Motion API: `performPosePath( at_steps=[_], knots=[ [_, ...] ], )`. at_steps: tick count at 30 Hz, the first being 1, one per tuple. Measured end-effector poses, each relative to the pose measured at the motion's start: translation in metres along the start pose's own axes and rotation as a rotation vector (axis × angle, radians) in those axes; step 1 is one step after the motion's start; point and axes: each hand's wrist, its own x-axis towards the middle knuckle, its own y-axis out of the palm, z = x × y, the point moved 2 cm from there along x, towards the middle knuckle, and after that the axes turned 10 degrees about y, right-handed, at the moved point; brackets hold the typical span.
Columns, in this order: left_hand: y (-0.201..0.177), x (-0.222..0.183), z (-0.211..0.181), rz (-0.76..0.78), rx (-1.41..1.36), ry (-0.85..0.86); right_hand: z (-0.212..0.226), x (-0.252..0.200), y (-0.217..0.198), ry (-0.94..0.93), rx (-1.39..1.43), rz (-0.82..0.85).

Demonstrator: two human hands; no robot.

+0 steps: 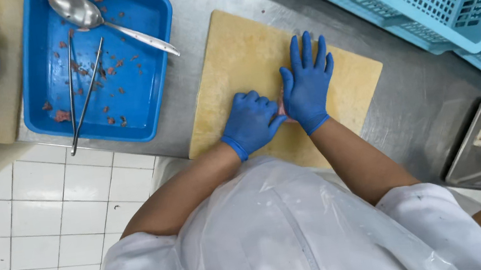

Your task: The person places portions of ground meat into plastic bags and seals them using a small green funnel-like tool.

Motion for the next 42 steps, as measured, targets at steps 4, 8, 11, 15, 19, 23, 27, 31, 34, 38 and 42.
performPosePath(
  at_steps=[4, 8, 11, 15, 19, 23, 27, 31, 34, 38, 42],
  knots=[
    [0.005, 0.002, -0.007, -0.064, -0.003, 0.055, -0.018, -0.005, 0.004, 0.018, 0.084, -0.052],
    [0.001, 0.001, -0.003, -0.081, 0.012, 0.035, -0.047, 0.017, 0.017, 0.049, 0.371, -0.041],
    [-0.005, 0.002, -0.002, -0.070, -0.007, 0.037, -0.018, 0.020, 0.007, 0.035, 0.042, -0.036],
    [0.001, 0.002, 0.000, -0.044, -0.027, 0.011, -0.008, 0.020, 0.002, 0.035, -0.057, -0.001],
    [-0.003, 0.009, 0.003, -0.034, -0.015, 0.041, -0.010, 0.025, 0.001, 0.078, -0.075, -0.037],
    [-0.012, 0.002, -0.005, -0.044, 0.000, 0.066, -0.034, 0.022, 0.028, 0.028, 0.149, -0.084],
    [-0.005, 0.000, 0.000, -0.059, 0.005, 0.074, -0.029, -0.005, -0.001, 0.033, 0.240, -0.157],
    [-0.004, 0.000, -0.002, -0.092, -0.006, 0.094, -0.024, -0.027, 0.009, -0.035, 0.068, -0.117],
    [-0.007, 0.003, 0.003, -0.101, -0.012, 0.056, -0.020, -0.017, 0.017, -0.078, 0.043, -0.081],
    [-0.003, 0.004, -0.001, -0.114, 0.002, 0.058, -0.026, -0.018, 0.021, -0.090, 0.034, -0.051],
    [-0.006, 0.006, -0.003, -0.132, 0.014, 0.095, -0.031, -0.018, 0.022, -0.088, 0.033, -0.121]
  ],
)
